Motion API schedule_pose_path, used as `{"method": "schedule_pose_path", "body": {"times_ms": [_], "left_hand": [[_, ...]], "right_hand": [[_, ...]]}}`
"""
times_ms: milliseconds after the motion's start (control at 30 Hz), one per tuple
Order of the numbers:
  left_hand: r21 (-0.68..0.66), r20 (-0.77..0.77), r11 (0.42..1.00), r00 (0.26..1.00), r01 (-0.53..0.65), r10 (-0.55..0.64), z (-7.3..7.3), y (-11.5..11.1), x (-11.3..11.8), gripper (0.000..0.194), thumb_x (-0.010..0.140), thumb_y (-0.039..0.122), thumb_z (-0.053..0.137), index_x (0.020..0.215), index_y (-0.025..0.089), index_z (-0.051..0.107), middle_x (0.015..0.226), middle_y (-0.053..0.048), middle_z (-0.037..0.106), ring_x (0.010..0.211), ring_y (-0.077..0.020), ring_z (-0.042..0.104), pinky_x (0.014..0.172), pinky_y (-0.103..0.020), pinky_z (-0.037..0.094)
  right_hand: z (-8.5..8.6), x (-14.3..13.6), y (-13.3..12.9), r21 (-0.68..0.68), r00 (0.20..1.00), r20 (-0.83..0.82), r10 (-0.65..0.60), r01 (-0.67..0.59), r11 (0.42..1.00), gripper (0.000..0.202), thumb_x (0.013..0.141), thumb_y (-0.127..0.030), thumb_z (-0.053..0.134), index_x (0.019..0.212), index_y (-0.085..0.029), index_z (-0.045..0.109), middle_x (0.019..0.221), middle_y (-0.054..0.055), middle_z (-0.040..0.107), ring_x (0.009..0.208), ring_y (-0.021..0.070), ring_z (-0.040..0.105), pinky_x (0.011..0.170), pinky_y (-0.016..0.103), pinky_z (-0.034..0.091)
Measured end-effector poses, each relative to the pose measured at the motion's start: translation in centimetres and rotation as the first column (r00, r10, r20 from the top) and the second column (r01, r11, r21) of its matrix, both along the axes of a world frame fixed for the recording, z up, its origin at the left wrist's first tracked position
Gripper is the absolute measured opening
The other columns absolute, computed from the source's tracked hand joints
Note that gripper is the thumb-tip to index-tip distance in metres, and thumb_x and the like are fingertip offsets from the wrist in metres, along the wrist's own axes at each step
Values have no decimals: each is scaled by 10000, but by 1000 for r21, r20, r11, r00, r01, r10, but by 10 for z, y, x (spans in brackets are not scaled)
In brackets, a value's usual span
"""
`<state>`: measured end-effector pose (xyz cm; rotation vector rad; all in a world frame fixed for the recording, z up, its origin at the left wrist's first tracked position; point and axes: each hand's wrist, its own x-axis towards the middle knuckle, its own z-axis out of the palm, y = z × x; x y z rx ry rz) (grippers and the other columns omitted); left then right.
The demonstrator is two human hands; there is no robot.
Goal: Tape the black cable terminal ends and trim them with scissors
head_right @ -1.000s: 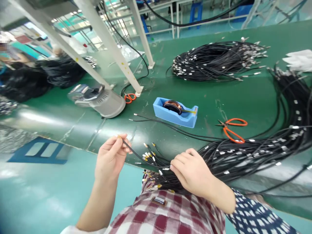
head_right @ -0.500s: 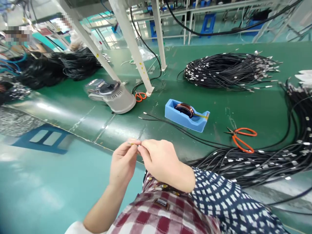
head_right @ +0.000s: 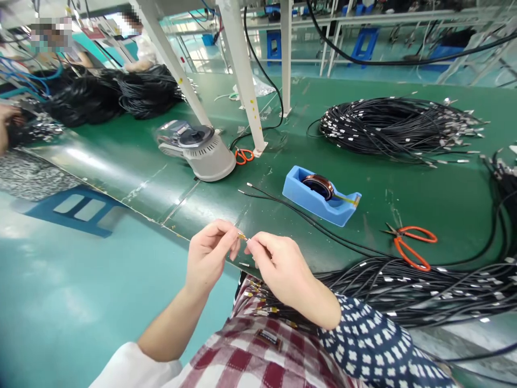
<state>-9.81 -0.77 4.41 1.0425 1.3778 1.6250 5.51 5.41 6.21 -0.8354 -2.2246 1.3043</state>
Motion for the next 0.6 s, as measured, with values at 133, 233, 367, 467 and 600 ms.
{"method": "schedule_pose_path", "body": {"times_ms": [133,233,367,467,600], "left_hand": [[0,-99,1000,995,-30,30,6,-1,5,207,900,269,641,724,165,606,590,32,520,511,-76,453,511,-219,373],[4,-108,999,993,-38,38,9,-3,6,211,895,273,646,719,163,610,617,18,563,523,-79,477,518,-215,394],[-16,-39,1000,999,-20,19,8,-4,7,219,891,294,653,719,165,616,602,15,580,507,-85,495,512,-220,409],[-10,-18,1000,1000,-6,6,9,-3,8,195,888,275,658,728,166,628,628,12,589,527,-85,509,523,-217,420],[-16,-24,999,999,33,-34,13,-2,7,215,886,277,657,706,166,616,612,10,602,523,-91,527,535,-223,440]], "right_hand": [[-4,-2,-2,230,997,-36,-65,71,971,289,996,-278,424,763,-195,574,705,7,628,638,131,512,668,286,369],[-8,-5,0,-150,991,-133,-6,-15,989,333,998,-352,414,748,-191,563,628,-8,582,548,116,505,574,257,393],[-9,-7,0,-482,969,-246,4,-126,867,363,981,-441,424,767,-186,568,579,-28,528,454,96,453,458,230,369],[-7,-5,-3,-123,984,-161,-72,52,991,351,980,-356,445,687,-191,548,618,-3,568,557,108,496,565,242,404],[-7,-5,-5,-226,982,-184,-37,-6,974,351,984,-372,439,703,-191,548,610,-12,563,525,99,501,532,230,414]]}}
